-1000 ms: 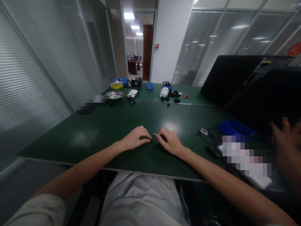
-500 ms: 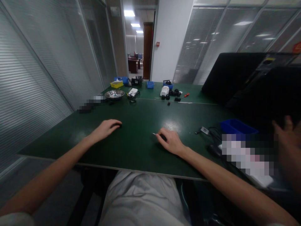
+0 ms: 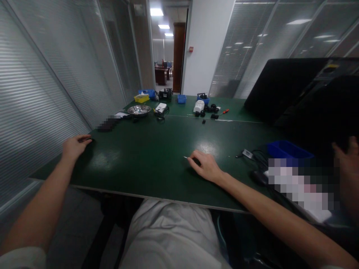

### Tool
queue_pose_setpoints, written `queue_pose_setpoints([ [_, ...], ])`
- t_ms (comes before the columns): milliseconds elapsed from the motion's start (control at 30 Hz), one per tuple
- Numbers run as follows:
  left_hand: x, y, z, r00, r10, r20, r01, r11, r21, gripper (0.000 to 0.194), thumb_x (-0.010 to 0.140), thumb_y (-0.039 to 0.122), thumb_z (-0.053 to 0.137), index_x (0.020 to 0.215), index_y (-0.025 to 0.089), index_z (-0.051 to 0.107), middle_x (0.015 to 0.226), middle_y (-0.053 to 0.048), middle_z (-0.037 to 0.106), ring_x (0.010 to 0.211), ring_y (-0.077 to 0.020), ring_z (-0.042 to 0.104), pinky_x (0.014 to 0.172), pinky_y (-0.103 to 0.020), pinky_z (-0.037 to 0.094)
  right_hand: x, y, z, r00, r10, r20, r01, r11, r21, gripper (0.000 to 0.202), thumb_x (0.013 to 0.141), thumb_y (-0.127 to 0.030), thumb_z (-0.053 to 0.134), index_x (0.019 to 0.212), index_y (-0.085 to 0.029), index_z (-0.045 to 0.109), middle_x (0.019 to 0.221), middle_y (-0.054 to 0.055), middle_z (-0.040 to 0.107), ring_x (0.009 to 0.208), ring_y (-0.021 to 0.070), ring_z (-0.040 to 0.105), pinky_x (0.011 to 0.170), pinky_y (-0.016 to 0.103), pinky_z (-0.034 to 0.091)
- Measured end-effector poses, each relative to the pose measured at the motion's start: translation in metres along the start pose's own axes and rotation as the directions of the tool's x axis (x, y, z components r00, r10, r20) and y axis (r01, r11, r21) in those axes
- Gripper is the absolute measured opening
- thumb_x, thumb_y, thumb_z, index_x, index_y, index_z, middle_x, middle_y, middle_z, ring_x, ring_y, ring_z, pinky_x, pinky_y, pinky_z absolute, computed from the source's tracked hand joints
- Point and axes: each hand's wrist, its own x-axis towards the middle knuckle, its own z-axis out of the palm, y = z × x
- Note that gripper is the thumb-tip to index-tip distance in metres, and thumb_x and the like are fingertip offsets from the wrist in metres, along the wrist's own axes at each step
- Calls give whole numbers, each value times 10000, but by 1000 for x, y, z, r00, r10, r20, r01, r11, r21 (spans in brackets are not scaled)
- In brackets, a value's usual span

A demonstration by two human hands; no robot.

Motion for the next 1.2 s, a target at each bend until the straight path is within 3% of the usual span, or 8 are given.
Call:
queue_pose_setpoints([
  [133, -5, 5, -3, 999, 19, -30, -18, 999, 46, 302, 858, 258, 734, 1119, 110, 764, 745, 30, 702, 743, -149, 563, 695, -191, 369, 0, 0, 0, 1000, 4, 16, -4, 1000, 4, 281, 1058, -404, 462, 941, -201, 617, 871, 35, 662, 681, 137, 559, 633, 279, 363],
  [400, 3, -6, 0, 992, 121, -19, -118, 987, 106, 292, 851, 234, 741, 1106, 96, 770, 948, -15, 733, 902, -167, 573, 771, -181, 366, 0, 0, 1, 1000, 2, 17, -2, 1000, 5, 273, 1057, -398, 468, 943, -199, 618, 888, 29, 667, 684, 132, 562, 638, 278, 356],
  [700, -2, 5, -3, 985, 158, -69, -148, 981, 126, 110, 848, 171, 703, 907, 116, 778, 846, 21, 704, 886, -151, 581, 828, -189, 391, 0, 2, 2, 1000, 5, 20, -5, 1000, -11, 272, 1055, -398, 466, 944, -203, 620, 892, 33, 672, 688, 136, 561, 640, 280, 353],
  [933, -1, -4, -1, 985, 167, -36, -155, 962, 226, 274, 896, 249, 643, 1102, 119, 769, 833, 19, 719, 807, -159, 586, 779, -201, 396, 0, 1, 1, 1000, 2, 27, -2, 1000, -9, 273, 1057, -399, 468, 945, -205, 625, 893, 31, 671, 705, 138, 572, 646, 279, 350],
  [1200, 3, -10, 3, 954, 298, 24, -281, 864, 417, 405, 941, 267, 593, 1256, 46, 720, 1125, -131, 709, 944, -217, 583, 810, -224, 387, 0, 1, 2, 1000, -10, 26, 10, 1000, -16, 269, 1058, -393, 463, 952, -204, 624, 891, 30, 663, 717, 142, 577, 658, 280, 362],
])
